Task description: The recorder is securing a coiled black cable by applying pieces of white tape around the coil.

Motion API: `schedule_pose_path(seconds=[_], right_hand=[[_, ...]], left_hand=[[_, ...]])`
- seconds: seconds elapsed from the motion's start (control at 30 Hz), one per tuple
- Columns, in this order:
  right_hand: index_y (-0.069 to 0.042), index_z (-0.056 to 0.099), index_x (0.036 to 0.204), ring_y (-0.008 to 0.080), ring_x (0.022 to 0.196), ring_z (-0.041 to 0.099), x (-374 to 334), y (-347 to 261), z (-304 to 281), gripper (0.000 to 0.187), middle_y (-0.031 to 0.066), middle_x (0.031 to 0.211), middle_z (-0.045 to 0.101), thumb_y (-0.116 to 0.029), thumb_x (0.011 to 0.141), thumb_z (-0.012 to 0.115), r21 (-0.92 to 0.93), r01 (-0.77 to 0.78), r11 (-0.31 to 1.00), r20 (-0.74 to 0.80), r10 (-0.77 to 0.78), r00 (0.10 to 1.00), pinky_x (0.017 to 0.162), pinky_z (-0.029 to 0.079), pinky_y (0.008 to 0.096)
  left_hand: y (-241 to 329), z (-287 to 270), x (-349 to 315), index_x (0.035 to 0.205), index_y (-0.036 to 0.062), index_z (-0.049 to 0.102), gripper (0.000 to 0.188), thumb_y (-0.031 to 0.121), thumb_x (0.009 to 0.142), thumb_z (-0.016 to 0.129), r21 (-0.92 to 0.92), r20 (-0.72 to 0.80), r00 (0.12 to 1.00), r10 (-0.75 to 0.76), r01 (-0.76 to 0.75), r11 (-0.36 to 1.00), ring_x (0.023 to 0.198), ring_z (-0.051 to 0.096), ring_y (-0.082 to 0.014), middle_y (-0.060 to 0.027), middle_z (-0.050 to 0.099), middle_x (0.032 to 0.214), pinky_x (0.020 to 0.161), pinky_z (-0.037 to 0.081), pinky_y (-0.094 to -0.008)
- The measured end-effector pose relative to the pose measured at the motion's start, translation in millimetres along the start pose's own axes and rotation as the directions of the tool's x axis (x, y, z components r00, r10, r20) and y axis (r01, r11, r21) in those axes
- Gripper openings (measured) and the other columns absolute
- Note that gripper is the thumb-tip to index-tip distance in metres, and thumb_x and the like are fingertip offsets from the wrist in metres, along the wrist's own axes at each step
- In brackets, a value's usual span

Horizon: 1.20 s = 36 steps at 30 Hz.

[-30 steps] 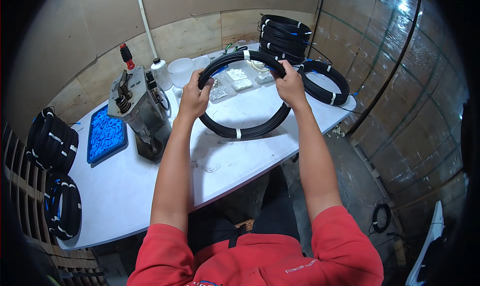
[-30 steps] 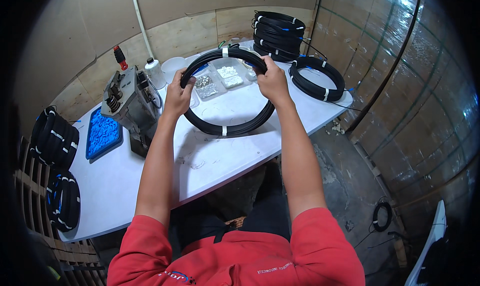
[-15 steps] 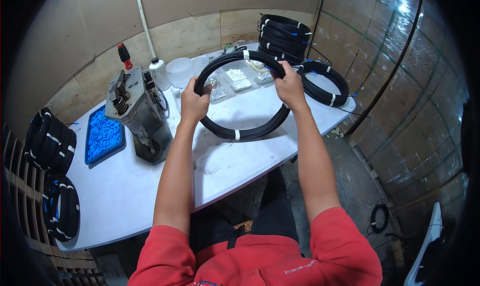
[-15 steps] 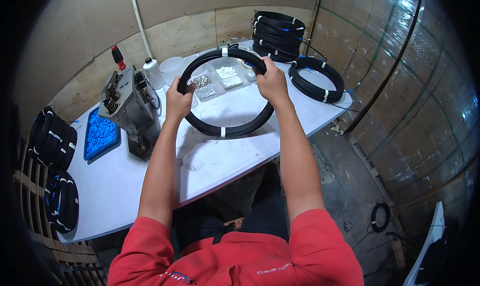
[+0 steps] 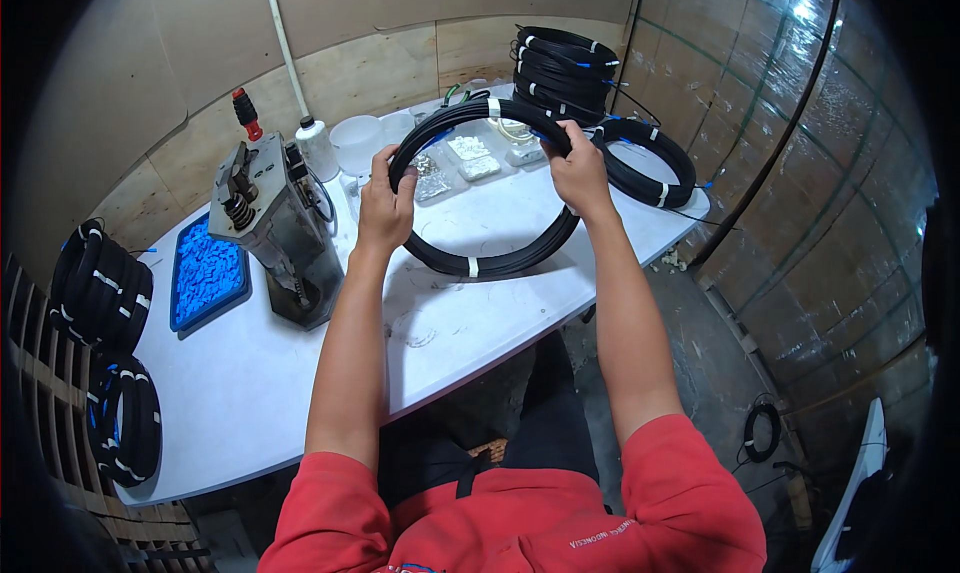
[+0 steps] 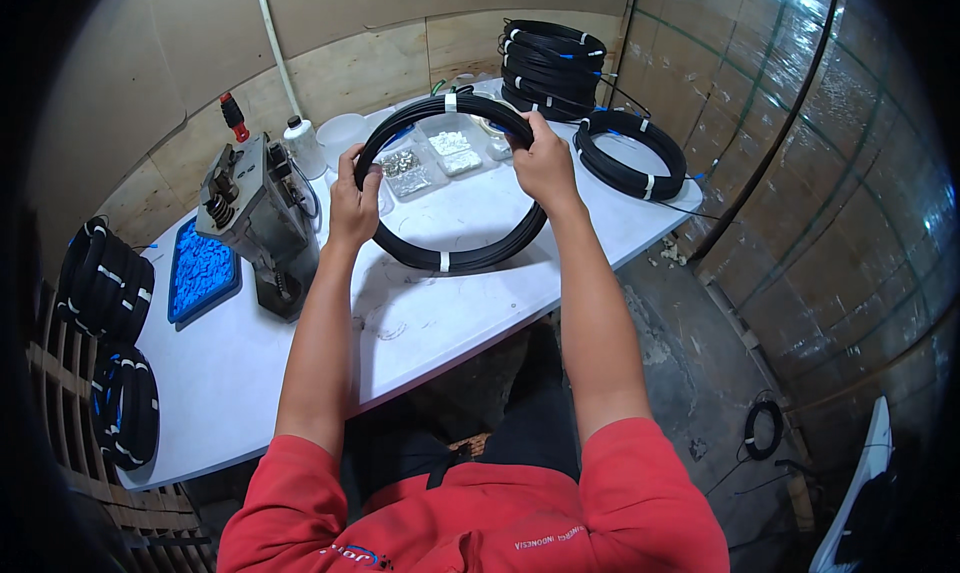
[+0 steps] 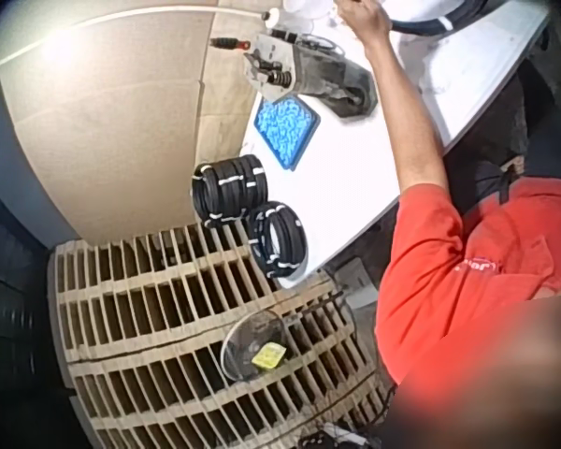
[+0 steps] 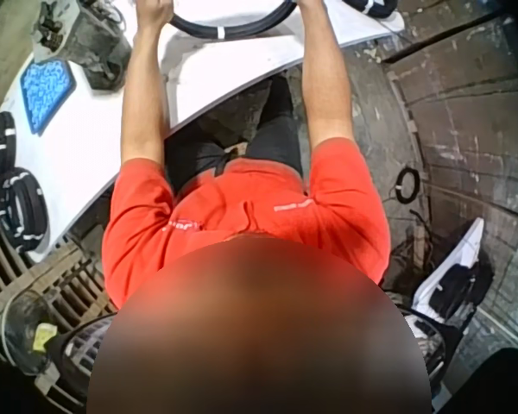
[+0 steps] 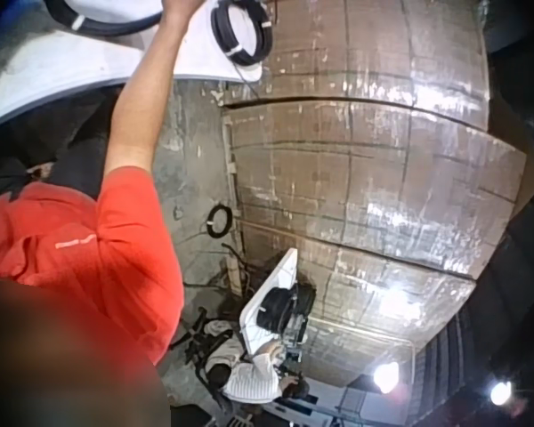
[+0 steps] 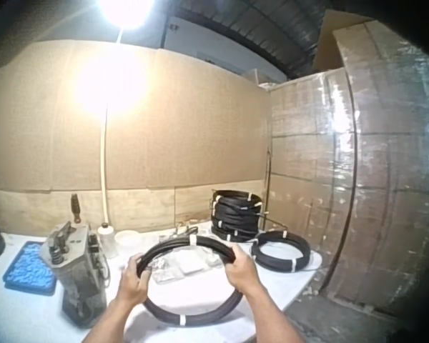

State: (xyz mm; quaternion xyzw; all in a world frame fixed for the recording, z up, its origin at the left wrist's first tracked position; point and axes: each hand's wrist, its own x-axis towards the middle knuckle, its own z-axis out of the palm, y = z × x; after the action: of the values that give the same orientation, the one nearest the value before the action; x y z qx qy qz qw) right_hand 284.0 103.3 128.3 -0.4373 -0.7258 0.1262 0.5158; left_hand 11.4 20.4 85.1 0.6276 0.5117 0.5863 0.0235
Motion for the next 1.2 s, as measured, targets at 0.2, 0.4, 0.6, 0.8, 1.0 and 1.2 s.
schedule_pose_path(seconds=[0.2,0.4,0.6,0.8,1.0,1.2], right_hand=[[-0.008,0.061,0.117,0.0223,0.063,0.064,3,3,4,0.025,0.0160,0.079,0.069,-0.014,0.092,0.066,0.000,0.017,1.000,-0.006,-0.017,1.000,0.062,0.049,0.0345],[-0.008,0.059,0.118,0.0389,0.082,0.070,2,-3,0,0.027,0.0220,0.087,0.070,-0.011,0.092,0.064,-0.050,0.070,0.996,0.019,-0.069,0.997,0.071,0.053,0.0401],[-0.009,0.058,0.120,0.0423,0.090,0.069,-1,-3,1,0.028,0.0235,0.090,0.070,-0.010,0.092,0.064,-0.070,0.091,0.993,0.048,-0.088,0.995,0.076,0.054,0.0429],[-0.007,0.058,0.121,0.0445,0.092,0.068,1,-9,0,0.030,0.0250,0.094,0.069,-0.009,0.091,0.063,-0.077,0.074,0.994,0.075,-0.068,0.995,0.078,0.053,0.0467],[-0.005,0.057,0.122,0.0456,0.095,0.066,-1,-15,0,0.033,0.0263,0.100,0.069,-0.007,0.090,0.063,-0.082,0.072,0.994,0.081,-0.065,0.995,0.081,0.052,0.0498],[-0.005,0.057,0.122,0.0454,0.095,0.066,-3,-12,3,0.033,0.0262,0.100,0.069,-0.006,0.090,0.063,-0.056,0.084,0.995,0.064,-0.080,0.995,0.081,0.052,0.0499]], left_hand=[[2,-1,-1,0.131,0.0059,0.046,0.036,0.024,0.102,0.055,0.014,0.009,1.000,-0.024,0.023,1.000,0.083,0.071,-0.0375,-0.0205,0.070,0.088,0.075,0.052,-0.0420],[4,0,8,0.131,0.0064,0.048,0.035,0.017,0.099,0.058,0.094,-0.010,1.000,-0.029,0.029,0.995,0.084,0.070,-0.0396,-0.0231,0.069,0.093,0.076,0.053,-0.0438],[23,-1,36,0.133,0.0066,0.049,0.043,0.014,0.094,0.065,0.245,-0.039,0.962,0.270,-0.252,0.936,0.090,0.068,-0.0410,-0.0227,0.066,0.105,0.077,0.053,-0.0471],[27,-5,48,0.131,0.0069,0.055,0.044,0.015,0.091,0.069,0.278,0.071,0.949,0.307,-0.314,0.908,0.095,0.067,-0.0387,-0.0193,0.066,0.110,0.078,0.054,-0.0457],[37,-10,46,0.125,0.0034,0.061,0.038,0.011,0.089,0.070,0.080,0.105,0.985,0.135,-0.143,0.986,0.093,0.070,-0.0332,-0.0194,0.068,0.109,0.079,0.055,-0.0406],[24,-9,45,0.121,0.0021,0.063,0.038,0.012,0.085,0.073,0.079,0.033,0.981,0.191,-0.194,0.978,0.088,0.072,-0.0272,-0.0176,0.071,0.103,0.077,0.056,-0.0354]])
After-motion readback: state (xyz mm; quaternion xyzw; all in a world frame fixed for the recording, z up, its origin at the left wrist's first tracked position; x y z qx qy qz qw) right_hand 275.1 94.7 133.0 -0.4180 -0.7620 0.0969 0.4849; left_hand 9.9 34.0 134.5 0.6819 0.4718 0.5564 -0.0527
